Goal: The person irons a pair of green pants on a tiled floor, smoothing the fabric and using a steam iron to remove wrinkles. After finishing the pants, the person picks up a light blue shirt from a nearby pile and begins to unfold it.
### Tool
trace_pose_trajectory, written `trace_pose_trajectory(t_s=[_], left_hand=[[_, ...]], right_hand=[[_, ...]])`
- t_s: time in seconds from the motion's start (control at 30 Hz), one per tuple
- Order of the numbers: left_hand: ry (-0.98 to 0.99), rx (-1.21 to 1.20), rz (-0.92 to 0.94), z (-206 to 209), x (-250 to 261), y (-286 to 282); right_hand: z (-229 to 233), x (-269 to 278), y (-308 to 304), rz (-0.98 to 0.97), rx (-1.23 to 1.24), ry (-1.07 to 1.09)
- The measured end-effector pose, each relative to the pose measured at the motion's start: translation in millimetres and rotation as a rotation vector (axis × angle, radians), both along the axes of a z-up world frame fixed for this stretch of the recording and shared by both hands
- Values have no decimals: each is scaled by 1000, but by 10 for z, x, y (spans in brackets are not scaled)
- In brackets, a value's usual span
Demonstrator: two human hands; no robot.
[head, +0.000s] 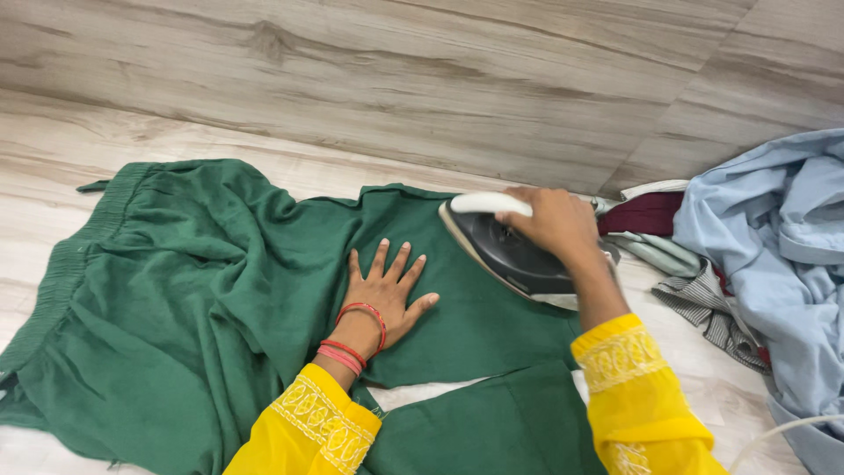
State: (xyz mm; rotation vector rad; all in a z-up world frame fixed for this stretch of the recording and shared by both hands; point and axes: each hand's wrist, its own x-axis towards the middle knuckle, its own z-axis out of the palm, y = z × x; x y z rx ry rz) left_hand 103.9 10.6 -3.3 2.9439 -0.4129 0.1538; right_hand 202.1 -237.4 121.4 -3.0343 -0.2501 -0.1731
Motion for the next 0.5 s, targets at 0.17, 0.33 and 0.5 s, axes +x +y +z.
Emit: trace_pose_trajectory(t_s=[0.17,0.33,0.5], left_hand=[[26,-27,40,-52,64,31],[-121,-219,102,-447,341,222],[-28,-274,179,-504,360,287]], right_hand=[[31,123,405,-39,28,-71],[66,-3,103,497,169,198],[194,-232,-221,634,162,716]])
